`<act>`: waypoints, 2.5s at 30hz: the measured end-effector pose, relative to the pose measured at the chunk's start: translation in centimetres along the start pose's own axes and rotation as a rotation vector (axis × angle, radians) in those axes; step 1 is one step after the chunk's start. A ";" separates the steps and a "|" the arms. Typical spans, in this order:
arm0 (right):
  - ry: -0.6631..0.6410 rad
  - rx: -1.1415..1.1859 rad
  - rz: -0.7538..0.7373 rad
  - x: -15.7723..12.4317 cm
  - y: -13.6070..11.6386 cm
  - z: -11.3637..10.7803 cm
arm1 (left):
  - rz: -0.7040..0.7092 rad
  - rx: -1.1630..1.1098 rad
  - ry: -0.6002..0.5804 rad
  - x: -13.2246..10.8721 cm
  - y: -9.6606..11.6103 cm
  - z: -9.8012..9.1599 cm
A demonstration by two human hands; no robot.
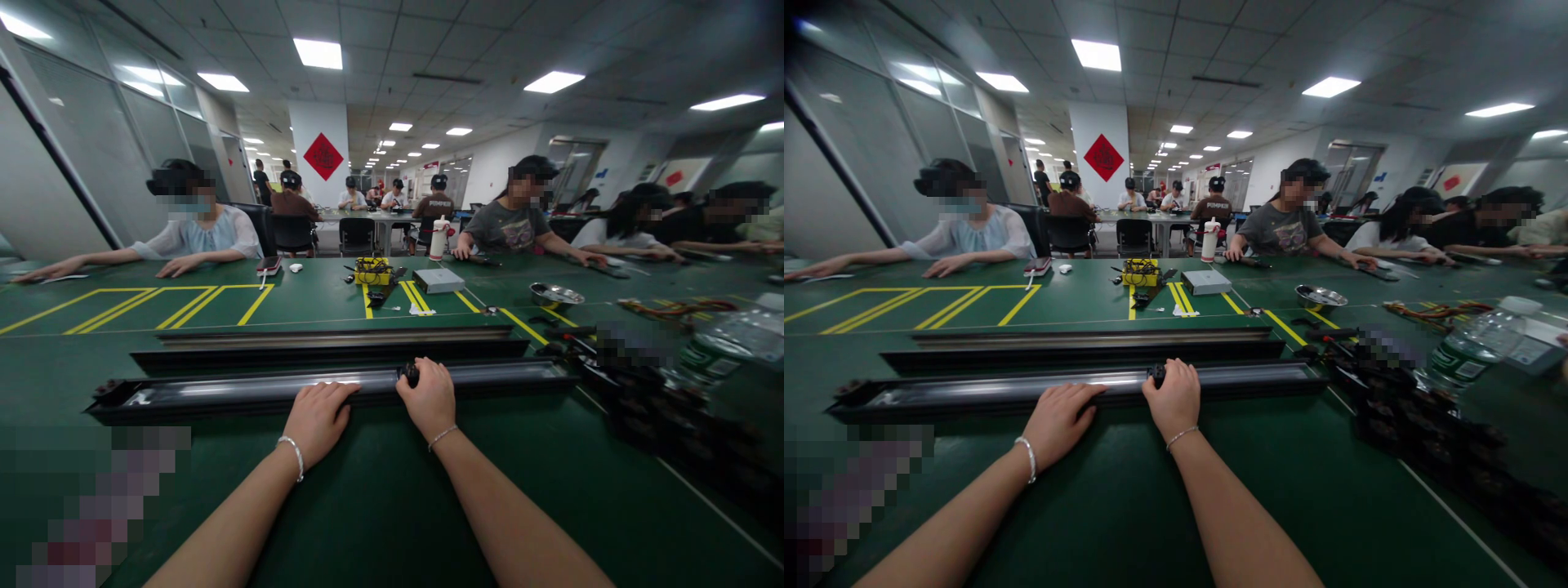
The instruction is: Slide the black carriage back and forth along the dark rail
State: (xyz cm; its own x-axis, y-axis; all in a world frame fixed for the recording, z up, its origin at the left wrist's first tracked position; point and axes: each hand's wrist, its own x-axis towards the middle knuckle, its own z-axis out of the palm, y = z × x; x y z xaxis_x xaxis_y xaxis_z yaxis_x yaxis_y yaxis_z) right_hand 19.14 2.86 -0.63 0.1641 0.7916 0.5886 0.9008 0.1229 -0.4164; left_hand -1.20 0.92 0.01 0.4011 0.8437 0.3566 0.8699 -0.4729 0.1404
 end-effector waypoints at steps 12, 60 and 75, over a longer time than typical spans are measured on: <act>0.009 0.007 0.013 0.0 0.1 0.1 | -0.002 0.006 -0.001 0.0 0.1 0.0; -0.090 0.027 -0.076 0.6 1.8 -1.0 | -0.007 -0.006 -0.006 0.0 0.1 -0.2; -0.071 0.028 -0.077 0.5 2.0 -1.2 | -0.013 -0.011 -0.019 0.0 0.1 -0.1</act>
State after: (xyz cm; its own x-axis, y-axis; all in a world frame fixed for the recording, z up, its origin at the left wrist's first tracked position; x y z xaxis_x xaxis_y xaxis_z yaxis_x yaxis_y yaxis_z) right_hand 21.51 2.75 -0.35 0.0646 0.8197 0.5692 0.8981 0.2009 -0.3912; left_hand -1.16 0.85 0.13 0.3952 0.8545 0.3371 0.8720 -0.4644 0.1549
